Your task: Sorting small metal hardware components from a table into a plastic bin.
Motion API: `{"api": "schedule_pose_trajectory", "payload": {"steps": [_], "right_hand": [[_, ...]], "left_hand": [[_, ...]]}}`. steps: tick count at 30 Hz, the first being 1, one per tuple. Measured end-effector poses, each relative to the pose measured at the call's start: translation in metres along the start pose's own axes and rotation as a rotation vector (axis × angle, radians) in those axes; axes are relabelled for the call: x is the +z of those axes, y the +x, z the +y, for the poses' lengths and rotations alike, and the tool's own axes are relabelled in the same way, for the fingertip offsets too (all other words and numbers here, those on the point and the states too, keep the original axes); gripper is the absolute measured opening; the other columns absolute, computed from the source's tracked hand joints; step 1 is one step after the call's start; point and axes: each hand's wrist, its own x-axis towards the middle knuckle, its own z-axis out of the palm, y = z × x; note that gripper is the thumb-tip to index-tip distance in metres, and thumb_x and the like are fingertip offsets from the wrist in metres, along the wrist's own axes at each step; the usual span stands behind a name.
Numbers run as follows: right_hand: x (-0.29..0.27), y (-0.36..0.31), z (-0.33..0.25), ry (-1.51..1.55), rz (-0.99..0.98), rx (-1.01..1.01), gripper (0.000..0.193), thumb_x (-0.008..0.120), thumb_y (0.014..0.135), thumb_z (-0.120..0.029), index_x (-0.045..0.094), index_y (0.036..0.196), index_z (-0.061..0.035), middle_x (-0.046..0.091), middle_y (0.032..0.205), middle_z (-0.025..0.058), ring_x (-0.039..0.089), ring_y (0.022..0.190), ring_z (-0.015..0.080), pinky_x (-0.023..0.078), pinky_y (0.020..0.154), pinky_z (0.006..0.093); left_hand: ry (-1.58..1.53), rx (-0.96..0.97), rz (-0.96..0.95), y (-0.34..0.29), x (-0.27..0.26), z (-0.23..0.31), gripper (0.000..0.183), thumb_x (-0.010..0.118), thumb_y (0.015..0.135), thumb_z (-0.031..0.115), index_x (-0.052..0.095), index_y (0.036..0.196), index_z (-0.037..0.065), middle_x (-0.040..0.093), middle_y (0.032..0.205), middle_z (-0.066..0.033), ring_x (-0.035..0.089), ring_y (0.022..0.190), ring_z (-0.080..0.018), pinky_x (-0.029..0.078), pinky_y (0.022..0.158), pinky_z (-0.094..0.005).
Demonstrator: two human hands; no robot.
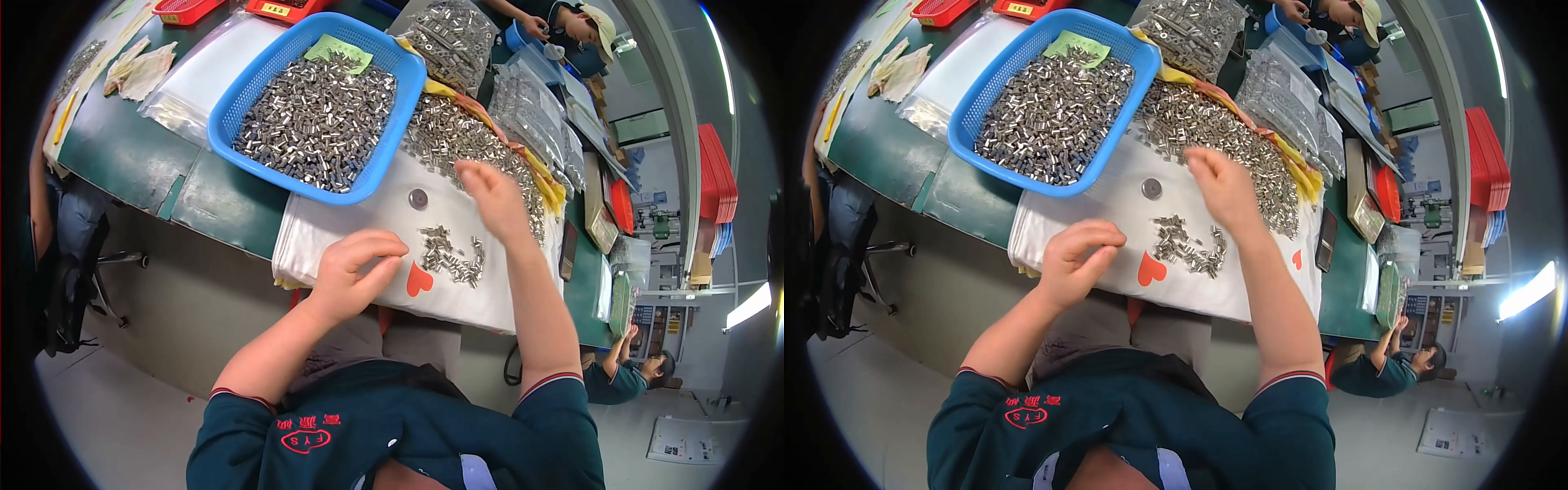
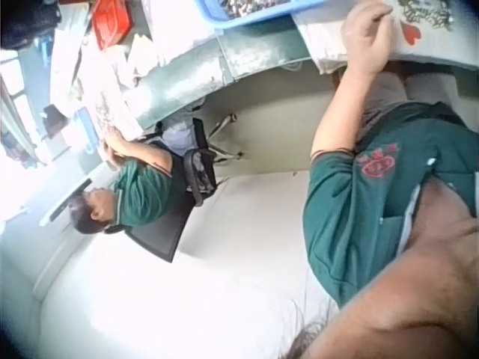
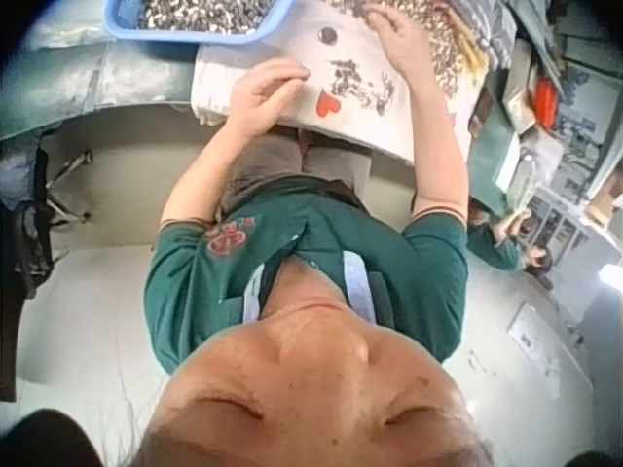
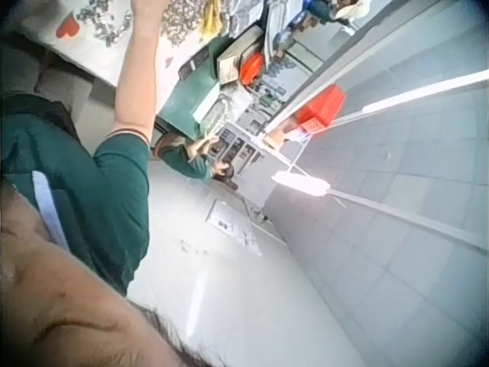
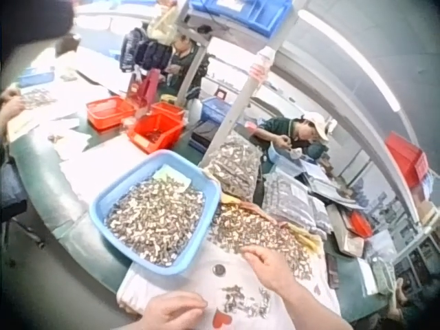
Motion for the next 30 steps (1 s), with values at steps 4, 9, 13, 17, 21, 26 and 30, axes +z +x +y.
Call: {"api": "schedule_pose_trajectory", "payload": {"steps": [4,9,13,17,21,26,30], "right_hand": [[0.042,-0.048,0.037,-0.236,0.103,-0.099,0.027,0.056,0.08,-0.02,0.06,0.101,-0.0024,0.058,0.104,0.0126,0.054,0.094,0.024,0.043,0.082,0.0326],[0.081,-0.072,0.019,-0.403,0.307,-0.371,0.029,0.06,0.075,-0.017,0.06,0.098,0.0003,0.056,0.103,0.0158,0.052,0.097,0.0316,0.042,0.084,0.0369],[0.088,-0.082,0.024,-0.332,0.339,-0.341,0.025,0.061,0.074,-0.013,0.06,0.094,0.0011,0.057,0.101,0.0153,0.053,0.095,0.0304,0.043,0.081,0.0365],[0.089,-0.091,0.028,-0.346,0.388,-0.415,0.022,0.062,0.072,-0.008,0.06,0.091,0.0018,0.057,0.097,0.0146,0.053,0.094,0.03,0.043,0.08,0.0364],[0.085,-0.1,0.029,-0.306,0.36,-0.433,0.019,0.061,0.072,-0.007,0.06,0.089,0.0017,0.058,0.095,0.0138,0.054,0.093,0.03,0.044,0.078,0.0365],[0.088,-0.116,0.031,-0.244,0.374,-0.445,0.019,0.062,0.071,-0.007,0.06,0.088,0.0011,0.057,0.094,0.0131,0.054,0.091,0.0301,0.044,0.078,0.0362],[0.088,-0.13,0.036,-0.206,0.375,-0.455,0.02,0.063,0.069,-0.005,0.061,0.088,0.0004,0.057,0.094,0.0123,0.054,0.091,0.0296,0.045,0.077,0.0358]], "left_hand": [[-0.386,-0.198,-0.099,-0.031,0.0,0.006,0.013,0.056,0.08,0.002,0.06,0.091,-0.001,0.061,0.086,-0.0095,0.058,0.079,-0.0171,0.046,0.071,-0.0273],[-0.741,-0.768,-0.424,-0.082,0.021,-0.002,0.017,0.049,0.088,0.01,0.059,0.097,0.0,0.06,0.087,-0.0053,0.056,0.079,-0.0103,0.046,0.073,-0.0243],[-0.778,-1.236,-0.273,-0.097,0.051,-0.024,0.021,0.045,0.091,0.017,0.057,0.098,0.002,0.059,0.084,-0.0035,0.057,0.076,-0.0097,0.047,0.072,-0.0243],[-0.885,-1.351,-0.208,-0.094,0.071,-0.034,0.023,0.041,0.092,0.02,0.054,0.102,0.004,0.059,0.084,-0.0031,0.058,0.075,-0.0116,0.049,0.071,-0.0257],[-0.996,-1.445,-0.062,-0.087,0.078,-0.038,0.026,0.033,0.091,0.017,0.05,0.102,0.002,0.059,0.09,-0.0085,0.059,0.081,-0.0196,0.048,0.073,-0.0339],[-1.126,-1.517,-0.047,-0.074,0.088,-0.039,0.039,0.025,0.094,0.031,0.043,0.112,0.002,0.057,0.101,-0.0152,0.059,0.09,-0.0247,0.048,0.08,-0.04],[-1.253,-1.447,-0.181,-0.066,0.088,-0.044,0.044,0.021,0.093,0.038,0.044,0.113,0.006,0.055,0.105,-0.0118,0.058,0.093,-0.0252,0.05,0.073,-0.0398]]}}
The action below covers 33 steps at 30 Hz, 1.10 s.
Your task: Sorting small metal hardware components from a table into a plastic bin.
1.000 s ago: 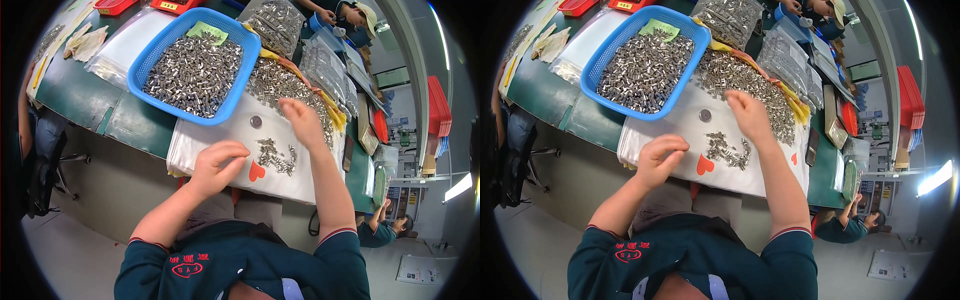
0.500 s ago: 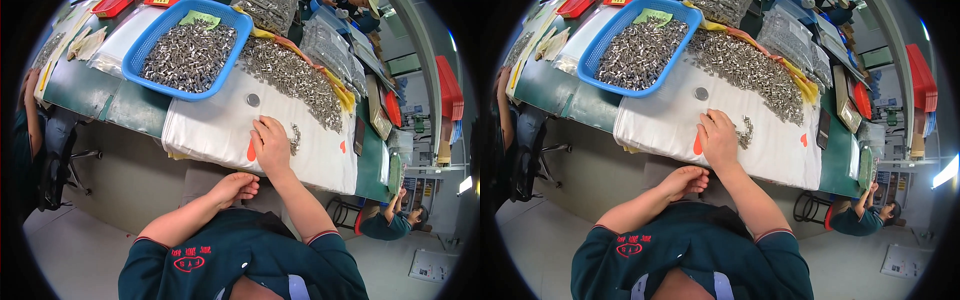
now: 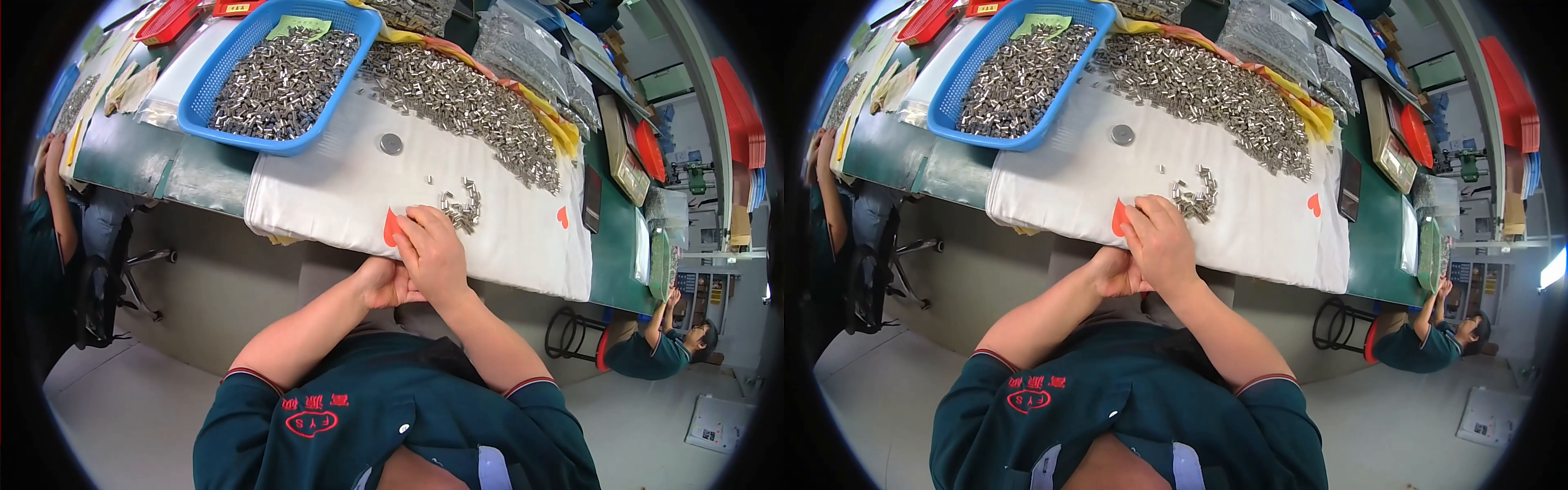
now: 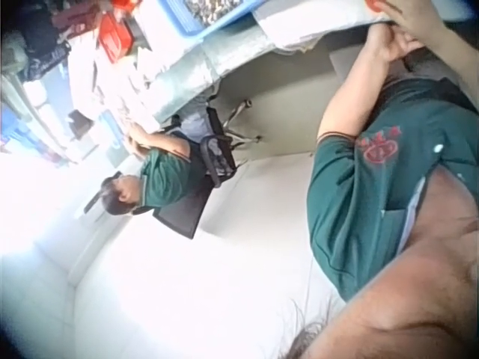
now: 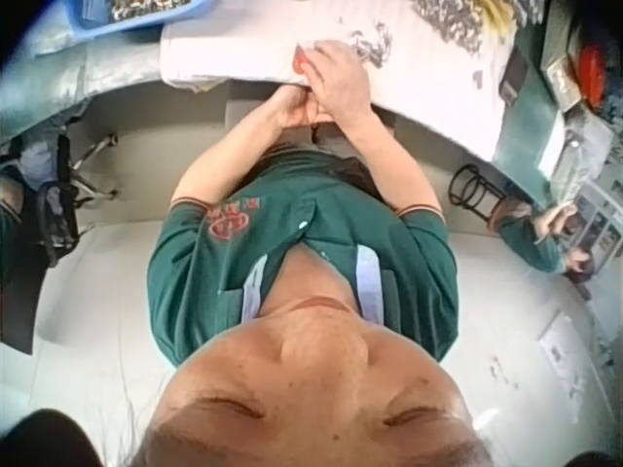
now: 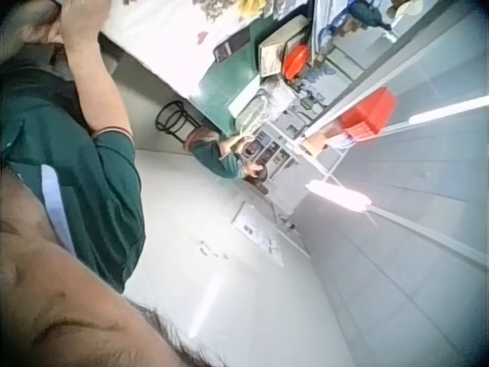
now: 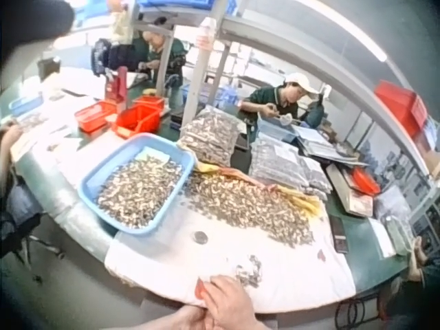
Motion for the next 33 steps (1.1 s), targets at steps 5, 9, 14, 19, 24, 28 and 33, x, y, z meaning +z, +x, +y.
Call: {"api": "schedule_pose_trajectory", "payload": {"steps": [5,9,14,19,24,28,33], "right_hand": [[-0.005,-0.02,-0.008,0.006,0.011,-0.003,0.022,0.063,0.067,-0.004,0.06,0.089,0.0005,0.056,0.094,0.0111,0.053,0.092,0.0284,0.046,0.078,0.0356],[-0.007,-0.038,-0.012,0.038,0.004,-0.068,0.024,0.063,0.065,-0.002,0.061,0.089,0.0008,0.055,0.096,0.0104,0.052,0.093,0.0274,0.046,0.079,0.0349],[-0.013,-0.056,-0.009,0.047,-0.042,-0.141,0.027,0.063,0.063,0.0,0.061,0.09,-0.0006,0.055,0.098,0.0103,0.053,0.094,0.0267,0.046,0.081,0.0344],[-0.028,-0.052,-0.01,0.192,-0.033,-0.127,0.027,0.061,0.064,0.003,0.061,0.091,-0.0021,0.058,0.096,0.0107,0.055,0.093,0.0282,0.047,0.078,0.0359],[-0.045,-0.017,0.036,0.075,0.132,0.071,0.023,0.054,0.073,0.0,0.059,0.096,-0.0006,0.058,0.099,0.015,0.055,0.094,0.0314,0.044,0.082,0.0367],[-0.033,0.015,0.048,-0.081,-0.041,-0.004,0.024,0.058,0.074,-0.005,0.059,0.097,-0.0002,0.056,0.103,0.0145,0.053,0.096,0.0308,0.043,0.083,0.036],[-0.027,0.002,0.04,-0.129,-0.144,-0.032,0.027,0.06,0.072,-0.007,0.058,0.097,0.0009,0.055,0.101,0.0142,0.052,0.095,0.0303,0.043,0.081,0.0367]], "left_hand": [[-0.234,0.027,-0.082,0.007,-0.011,-0.005,0.042,0.022,0.093,0.038,0.046,0.111,0.009,0.055,0.106,-0.0076,0.056,0.095,-0.0224,0.05,0.077,-0.0363],[-0.297,0.023,-0.292,0.016,-0.033,-0.007,0.043,0.022,0.093,0.035,0.046,0.113,0.004,0.053,0.111,-0.0125,0.055,0.1,-0.0255,0.049,0.081,-0.0357],[0.008,0.047,0.01,0.01,0.003,-0.005,0.042,0.025,0.093,0.031,0.044,0.11,-0.002,0.052,0.107,-0.0157,0.056,0.094,-0.0234,0.05,0.08,-0.0324],[0.028,0.014,0.131,0.01,0.001,-0.005,0.041,0.029,0.093,0.031,0.046,0.112,-0.001,0.054,0.108,-0.0145,0.058,0.093,-0.0252,0.049,0.081,-0.0384],[0.051,-0.033,0.149,0.019,0.009,-0.01,0.037,0.034,0.092,0.032,0.052,0.108,0.003,0.058,0.098,-0.0109,0.06,0.089,-0.0236,0.05,0.078,-0.0414],[0.052,-0.053,0.223,0.023,0.013,-0.016,0.035,0.034,0.092,0.03,0.053,0.107,0.004,0.059,0.096,-0.0107,0.059,0.09,-0.0237,0.049,0.079,-0.0408],[0.04,-0.063,0.228,0.029,0.022,-0.022,0.037,0.032,0.093,0.033,0.049,0.11,0.005,0.057,0.1,-0.0111,0.058,0.092,-0.0258,0.049,0.079,-0.0424]]}}
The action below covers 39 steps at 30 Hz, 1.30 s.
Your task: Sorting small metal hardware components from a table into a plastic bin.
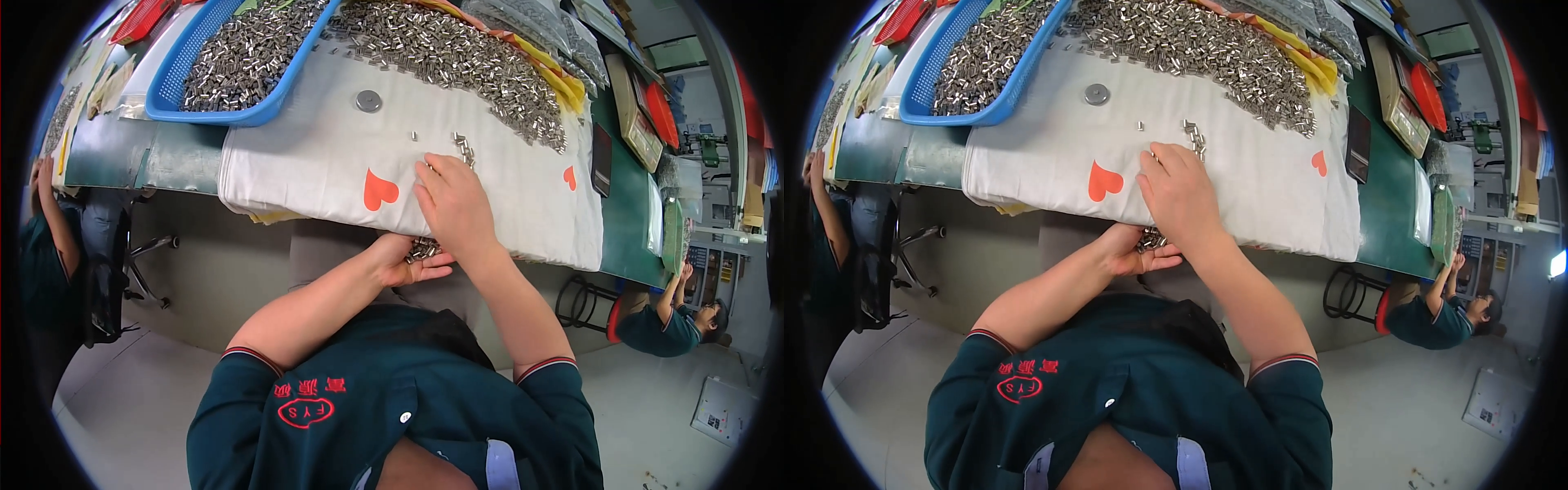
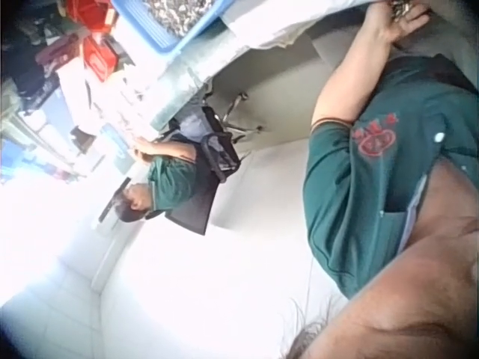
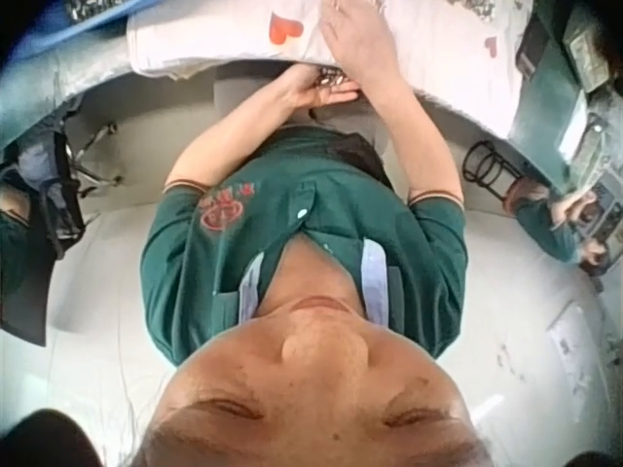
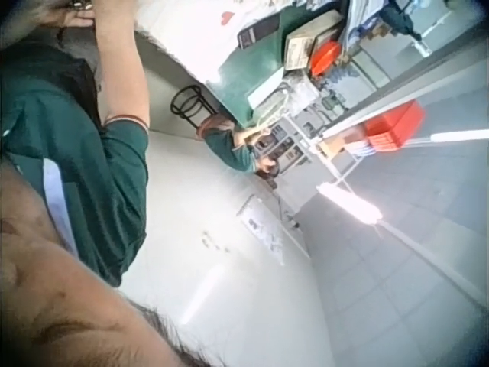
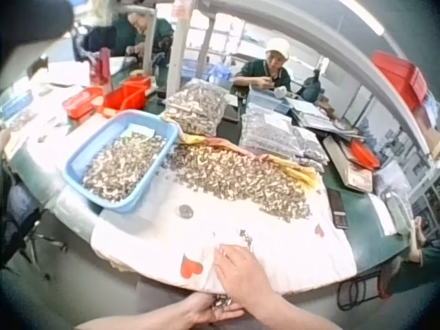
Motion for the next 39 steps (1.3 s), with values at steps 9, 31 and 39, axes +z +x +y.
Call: {"api": "schedule_pose_trajectory", "payload": {"steps": [9,31,39], "right_hand": [[0.003,-0.029,-0.017,-0.006,0.157,0.064,0.024,0.061,0.07,-0.003,0.06,0.094,0.0005,0.056,0.099,0.011,0.052,0.093,0.0287,0.043,0.08,0.0368],[0.005,-0.07,-0.038,0.179,0.19,0.047,0.022,0.061,0.067,0.002,0.062,0.089,0.0005,0.058,0.095,0.0105,0.055,0.094,0.0282,0.047,0.079,0.0351],[-0.012,-0.077,-0.04,0.364,0.141,-0.016,0.023,0.06,0.065,0.005,0.062,0.088,-0.0001,0.06,0.093,0.0119,0.058,0.09,0.0285,0.048,0.078,0.035]], "left_hand": [[-0.023,-0.002,-0.038,0.002,0.0,0.001,0.04,0.03,0.093,0.038,0.042,0.114,0.006,0.054,0.103,-0.0101,0.059,0.09,-0.0244,0.054,0.07,-0.0369],[-0.005,0.055,-0.23,0.013,-0.025,-0.003,0.033,0.033,0.093,0.026,0.047,0.111,0.002,0.054,0.108,-0.0124,0.057,0.094,-0.0201,0.052,0.076,-0.0316],[0.019,0.094,-0.14,0.01,-0.014,-0.001,0.036,0.036,0.092,0.029,0.051,0.106,0.0,0.058,0.098,-0.0138,0.06,0.086,-0.0235,0.052,0.074,-0.035]]}}
